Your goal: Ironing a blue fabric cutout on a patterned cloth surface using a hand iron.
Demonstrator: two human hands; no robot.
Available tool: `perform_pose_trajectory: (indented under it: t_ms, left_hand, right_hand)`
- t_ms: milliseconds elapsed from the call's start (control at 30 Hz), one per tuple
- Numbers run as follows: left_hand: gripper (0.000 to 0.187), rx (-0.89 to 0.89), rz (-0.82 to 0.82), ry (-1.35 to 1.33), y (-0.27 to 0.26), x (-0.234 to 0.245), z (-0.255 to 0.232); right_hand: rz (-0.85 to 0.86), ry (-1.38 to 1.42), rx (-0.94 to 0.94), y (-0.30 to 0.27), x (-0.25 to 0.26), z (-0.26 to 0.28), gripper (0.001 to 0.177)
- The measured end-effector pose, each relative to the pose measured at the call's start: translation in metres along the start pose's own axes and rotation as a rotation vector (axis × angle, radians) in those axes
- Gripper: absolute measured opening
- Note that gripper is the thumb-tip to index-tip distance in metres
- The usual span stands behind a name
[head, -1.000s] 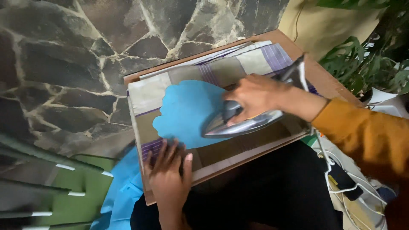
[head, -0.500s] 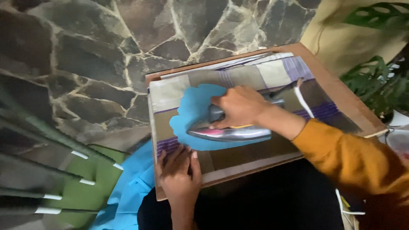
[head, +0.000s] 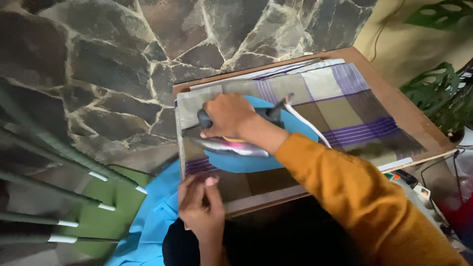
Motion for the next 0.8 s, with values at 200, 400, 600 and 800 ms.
perform_pose_trajectory:
  t_ms: [200,400,600,800]
  left_hand:
    - [0.028,0.181,-0.104,-0.131,-0.007,0.011,0.03]
    - [0.03,0.176,-0.12,-0.181,-0.008,0.01,0.027]
    - [0.031,0.158,-0.132,-0.109,-0.009,0.012,0.028]
    - [0.034,0.094,-0.138,-0.139,-0.007,0.012,0.024]
  right_hand:
    - [0.071,-0.053,0.016,-0.048,0.02,0.02,0.043]
    - [-0.03,-0.045,-0.014,-0.014,0.009,0.009,0.042]
    - [-0.021,-0.064,0.042,-0.014,0.008,0.013,0.044]
    - [0.197,0.043,0.177,-0.065,0.017,0.02,0.045]
Point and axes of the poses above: each hand's wrist, its own y-axis towards the middle knuckle, its own x-axis out of the back of the hand, z = x × y, the point moved 9 cm from there along y, towards the middle knuckle, and after that the axes turned 4 degrees about x, right-handed, at the moved point
